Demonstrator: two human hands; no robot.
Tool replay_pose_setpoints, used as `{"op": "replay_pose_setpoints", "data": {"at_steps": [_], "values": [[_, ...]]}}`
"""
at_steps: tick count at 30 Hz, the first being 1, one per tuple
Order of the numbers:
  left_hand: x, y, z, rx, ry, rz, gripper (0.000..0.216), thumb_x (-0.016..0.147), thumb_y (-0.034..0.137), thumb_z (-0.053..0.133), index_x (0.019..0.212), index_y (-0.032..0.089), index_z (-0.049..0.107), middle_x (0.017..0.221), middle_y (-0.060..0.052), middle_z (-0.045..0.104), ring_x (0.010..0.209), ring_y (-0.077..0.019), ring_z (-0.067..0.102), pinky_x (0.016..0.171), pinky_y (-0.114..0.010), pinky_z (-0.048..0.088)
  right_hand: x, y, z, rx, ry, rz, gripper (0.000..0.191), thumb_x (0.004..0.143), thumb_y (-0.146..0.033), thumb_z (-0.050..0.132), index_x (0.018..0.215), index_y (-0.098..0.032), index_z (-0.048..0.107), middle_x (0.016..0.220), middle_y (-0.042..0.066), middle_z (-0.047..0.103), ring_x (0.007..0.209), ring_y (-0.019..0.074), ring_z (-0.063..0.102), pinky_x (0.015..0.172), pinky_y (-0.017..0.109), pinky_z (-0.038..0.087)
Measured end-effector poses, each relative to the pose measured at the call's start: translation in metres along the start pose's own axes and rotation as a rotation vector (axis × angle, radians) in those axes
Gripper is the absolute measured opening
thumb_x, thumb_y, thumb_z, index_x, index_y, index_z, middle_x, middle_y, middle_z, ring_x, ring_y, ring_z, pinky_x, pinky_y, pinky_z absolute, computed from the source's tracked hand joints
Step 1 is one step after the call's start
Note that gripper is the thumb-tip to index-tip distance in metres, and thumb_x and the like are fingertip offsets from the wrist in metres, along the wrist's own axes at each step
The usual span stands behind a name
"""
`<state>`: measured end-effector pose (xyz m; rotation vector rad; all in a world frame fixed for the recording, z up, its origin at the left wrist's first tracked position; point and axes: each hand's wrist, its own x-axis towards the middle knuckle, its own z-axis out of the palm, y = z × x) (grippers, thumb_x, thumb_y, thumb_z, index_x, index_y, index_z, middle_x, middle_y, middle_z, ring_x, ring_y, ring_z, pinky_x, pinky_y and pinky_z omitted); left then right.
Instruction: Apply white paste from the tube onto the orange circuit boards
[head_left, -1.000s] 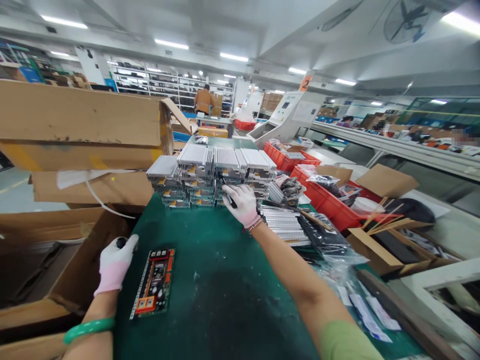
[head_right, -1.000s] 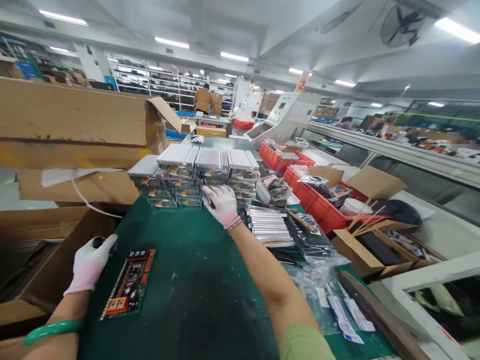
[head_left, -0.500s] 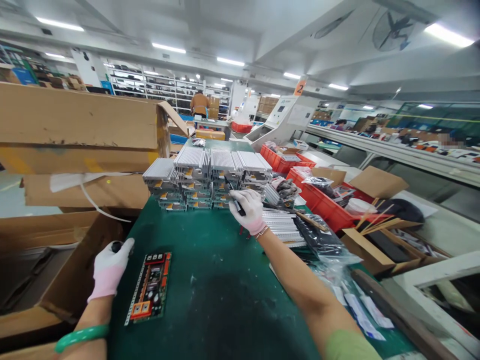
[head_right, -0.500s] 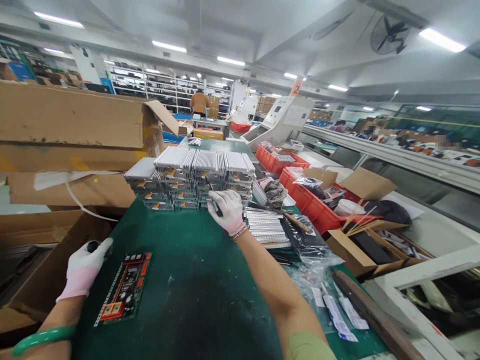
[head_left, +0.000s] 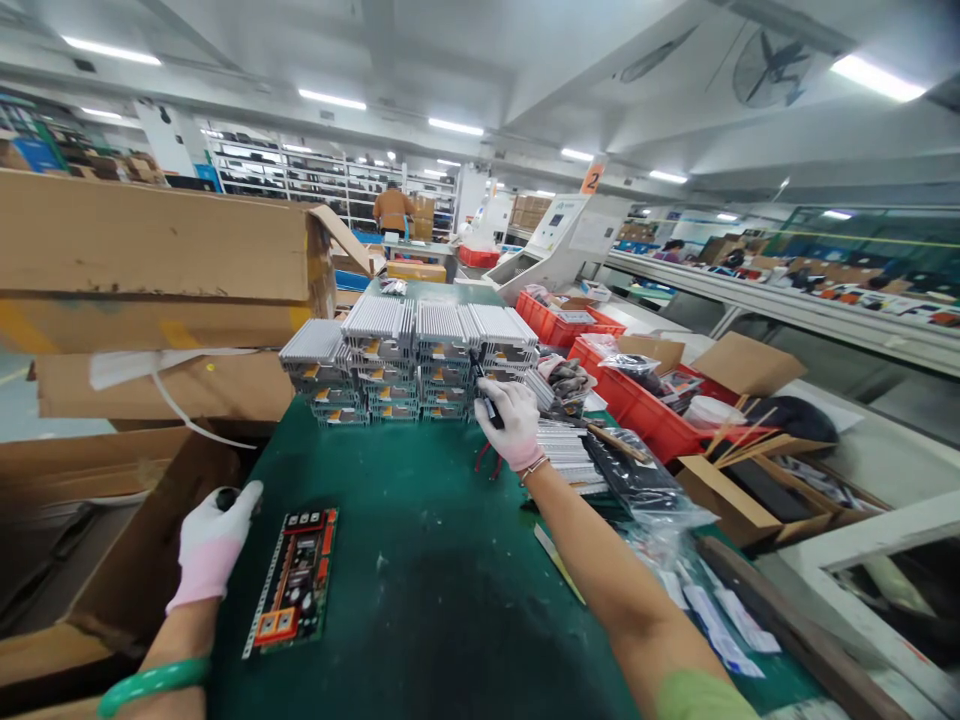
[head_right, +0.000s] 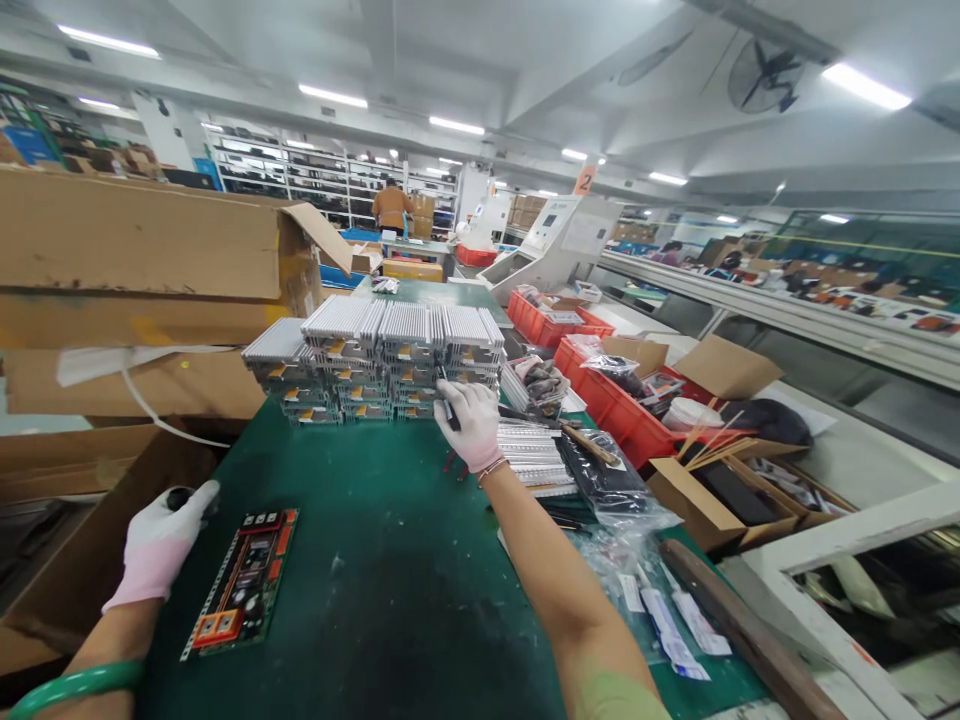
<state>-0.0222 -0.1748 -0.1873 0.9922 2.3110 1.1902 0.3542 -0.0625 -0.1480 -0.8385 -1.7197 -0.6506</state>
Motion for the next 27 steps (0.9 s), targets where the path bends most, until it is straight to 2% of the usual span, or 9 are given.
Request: {"op": "replay_pose_setpoints", "data": {"at_steps": [6, 10, 14, 22, 27], "values": [[0.001, -0.006, 0.002, -0.020, -0.003, 0.015, 0.039, 0.064, 0.056, 0.058, 0.065, 0.017, 0.059, 0.056, -0.002, 0.059, 0.063, -0.0199, 0.053, 0.061, -0.029, 0.038, 0.000, -0.010, 0.000, 0.069, -0.009, -0.011, 0.021, 0.085, -0.021, 0.056, 0.106, -0.022, 0.060, 0.094, 0.004, 0.071, 0.089, 0.0206, 0.064, 0.088, 0.038, 0.044], [0.000, -0.005, 0.003, -0.039, 0.012, -0.004, 0.039, 0.064, 0.056, 0.058, 0.063, 0.017, 0.059, 0.055, -0.001, 0.059, 0.062, -0.0194, 0.053, 0.060, -0.029, 0.038, 0.006, -0.023, 0.011, 0.147, -0.067, -0.084, 0.023, 0.085, -0.022, 0.057, 0.109, -0.023, 0.058, 0.096, 0.002, 0.072, 0.090, 0.0186, 0.064, 0.092, 0.038, 0.043], [0.003, -0.008, 0.004, -0.042, 0.014, -0.018, 0.039, 0.063, 0.056, 0.059, 0.063, 0.018, 0.060, 0.054, -0.001, 0.058, 0.061, -0.0191, 0.053, 0.059, -0.029, 0.039, 0.013, -0.031, 0.025, 0.128, -0.076, -0.089, 0.022, 0.088, -0.023, 0.056, 0.110, -0.022, 0.059, 0.095, 0.002, 0.072, 0.089, 0.0184, 0.063, 0.091, 0.037, 0.043], [0.009, -0.016, 0.007, -0.021, 0.031, 0.007, 0.042, 0.062, 0.060, 0.058, 0.063, 0.018, 0.060, 0.055, -0.001, 0.059, 0.060, -0.0201, 0.053, 0.057, -0.031, 0.038, 0.013, -0.030, 0.034, 0.066, -0.132, -0.030, 0.020, 0.091, -0.026, 0.054, 0.109, -0.023, 0.061, 0.096, 0.004, 0.071, 0.088, 0.0197, 0.061, 0.088, 0.038, 0.042], [0.009, -0.016, 0.008, -0.065, 0.018, -0.006, 0.043, 0.061, 0.060, 0.059, 0.063, 0.017, 0.060, 0.056, -0.002, 0.060, 0.062, -0.0203, 0.055, 0.059, -0.030, 0.040, 0.011, -0.028, 0.037, 0.071, -0.133, -0.045, 0.020, 0.090, -0.026, 0.054, 0.109, -0.023, 0.062, 0.095, 0.004, 0.071, 0.089, 0.0197, 0.061, 0.089, 0.038, 0.042]]}}
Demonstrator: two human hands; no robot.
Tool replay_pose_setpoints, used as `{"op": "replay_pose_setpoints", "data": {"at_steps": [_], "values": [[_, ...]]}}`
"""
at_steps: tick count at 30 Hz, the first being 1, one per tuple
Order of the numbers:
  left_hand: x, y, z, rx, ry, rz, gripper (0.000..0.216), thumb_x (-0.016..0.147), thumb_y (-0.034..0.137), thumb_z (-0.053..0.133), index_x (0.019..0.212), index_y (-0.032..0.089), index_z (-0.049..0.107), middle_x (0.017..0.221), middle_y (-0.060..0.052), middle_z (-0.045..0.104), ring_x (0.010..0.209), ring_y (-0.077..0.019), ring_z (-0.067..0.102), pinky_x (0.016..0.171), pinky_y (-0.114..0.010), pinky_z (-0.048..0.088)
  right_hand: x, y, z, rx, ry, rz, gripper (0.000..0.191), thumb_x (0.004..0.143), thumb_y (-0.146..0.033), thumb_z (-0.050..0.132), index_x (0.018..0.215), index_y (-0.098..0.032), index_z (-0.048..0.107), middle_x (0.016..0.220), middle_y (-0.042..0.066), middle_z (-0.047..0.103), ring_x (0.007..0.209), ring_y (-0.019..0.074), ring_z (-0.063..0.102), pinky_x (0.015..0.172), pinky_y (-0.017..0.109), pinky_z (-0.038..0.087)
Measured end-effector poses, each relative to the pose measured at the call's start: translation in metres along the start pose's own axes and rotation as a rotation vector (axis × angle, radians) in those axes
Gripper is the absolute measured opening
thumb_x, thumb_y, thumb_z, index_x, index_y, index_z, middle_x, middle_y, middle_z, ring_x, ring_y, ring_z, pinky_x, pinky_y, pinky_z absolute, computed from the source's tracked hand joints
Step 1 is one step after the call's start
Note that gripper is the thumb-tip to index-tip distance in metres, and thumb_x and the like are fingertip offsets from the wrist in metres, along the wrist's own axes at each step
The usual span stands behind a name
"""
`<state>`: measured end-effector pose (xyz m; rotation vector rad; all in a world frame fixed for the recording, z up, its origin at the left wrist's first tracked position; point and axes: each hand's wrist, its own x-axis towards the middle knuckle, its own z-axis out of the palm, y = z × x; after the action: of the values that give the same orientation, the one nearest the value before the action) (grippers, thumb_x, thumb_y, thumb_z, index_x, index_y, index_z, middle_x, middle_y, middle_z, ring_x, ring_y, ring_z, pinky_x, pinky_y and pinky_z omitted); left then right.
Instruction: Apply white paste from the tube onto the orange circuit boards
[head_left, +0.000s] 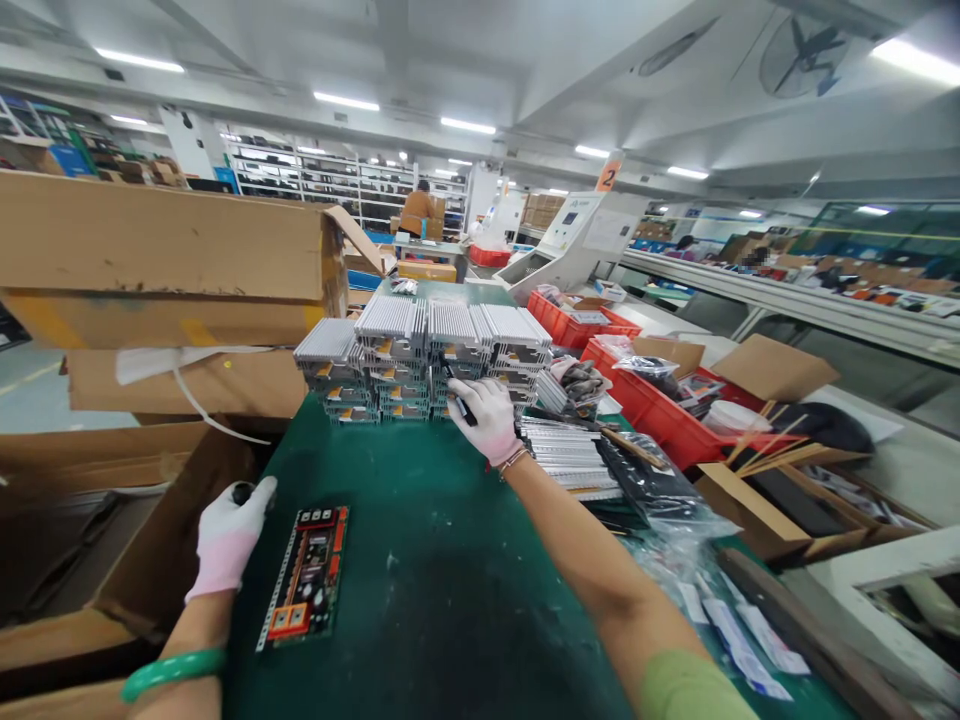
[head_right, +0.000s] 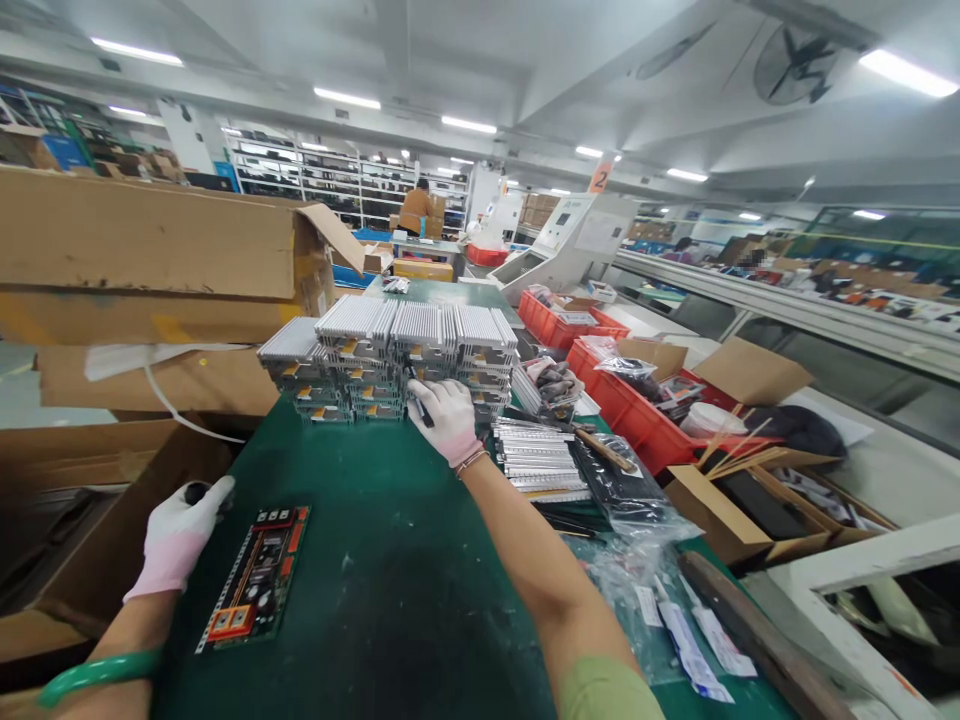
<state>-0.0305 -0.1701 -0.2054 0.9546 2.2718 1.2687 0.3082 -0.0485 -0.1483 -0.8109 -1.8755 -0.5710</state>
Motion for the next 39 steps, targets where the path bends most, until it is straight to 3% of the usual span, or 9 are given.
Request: {"op": "replay_pose_setpoints", "data": {"at_steps": [4, 9, 15, 26, 39], "values": [[-0.001, 0.002, -0.001, -0.008, -0.001, -0.005, 0.040, 0.064, 0.056, 0.061, 0.066, 0.017, 0.061, 0.059, -0.002, 0.061, 0.065, -0.0209, 0.057, 0.061, -0.030, 0.040, -0.001, 0.000, -0.005, 0.008, 0.006, 0.002, 0.020, 0.089, -0.025, 0.054, 0.107, -0.022, 0.061, 0.093, 0.004, 0.071, 0.088, 0.0198, 0.062, 0.088, 0.038, 0.043], [-0.001, 0.004, -0.005, 0.041, -0.015, 0.008, 0.038, 0.067, 0.054, 0.061, 0.068, 0.016, 0.063, 0.060, -0.003, 0.063, 0.067, -0.0217, 0.057, 0.062, -0.029, 0.040, -0.010, 0.007, -0.031, 0.069, 0.037, -0.029, 0.021, 0.087, -0.024, 0.054, 0.107, -0.023, 0.060, 0.095, 0.004, 0.071, 0.090, 0.0196, 0.063, 0.091, 0.039, 0.044], [-0.005, 0.012, -0.006, 0.085, -0.020, 0.042, 0.039, 0.066, 0.054, 0.059, 0.069, 0.015, 0.063, 0.058, -0.004, 0.062, 0.066, -0.0232, 0.057, 0.060, -0.030, 0.040, -0.026, 0.039, -0.055, -0.040, 0.148, 0.179, 0.024, 0.087, -0.028, 0.054, 0.110, -0.023, 0.059, 0.096, 0.007, 0.069, 0.093, 0.0234, 0.063, 0.086, 0.041, 0.047], [-0.011, 0.024, -0.007, 0.110, -0.003, -0.025, 0.039, 0.062, 0.055, 0.059, 0.067, 0.016, 0.062, 0.056, -0.003, 0.061, 0.066, -0.0237, 0.056, 0.059, -0.030, 0.040, -0.026, 0.062, -0.054, -0.107, 0.236, 0.205, 0.024, 0.087, -0.025, 0.057, 0.110, -0.021, 0.059, 0.096, 0.007, 0.070, 0.092, 0.0232, 0.063, 0.087, 0.040, 0.046], [-0.018, 0.039, -0.010, 0.150, -0.002, -0.007, 0.041, 0.055, 0.058, 0.054, 0.063, 0.018, 0.061, 0.052, -0.003, 0.061, 0.066, -0.0258, 0.057, 0.059, -0.031, 0.040, -0.036, 0.072, -0.052, -0.124, 0.230, 0.281, 0.024, 0.088, -0.027, 0.055, 0.110, -0.022, 0.060, 0.100, 0.008, 0.070, 0.094, 0.0241, 0.063, 0.087, 0.040, 0.046]]}}
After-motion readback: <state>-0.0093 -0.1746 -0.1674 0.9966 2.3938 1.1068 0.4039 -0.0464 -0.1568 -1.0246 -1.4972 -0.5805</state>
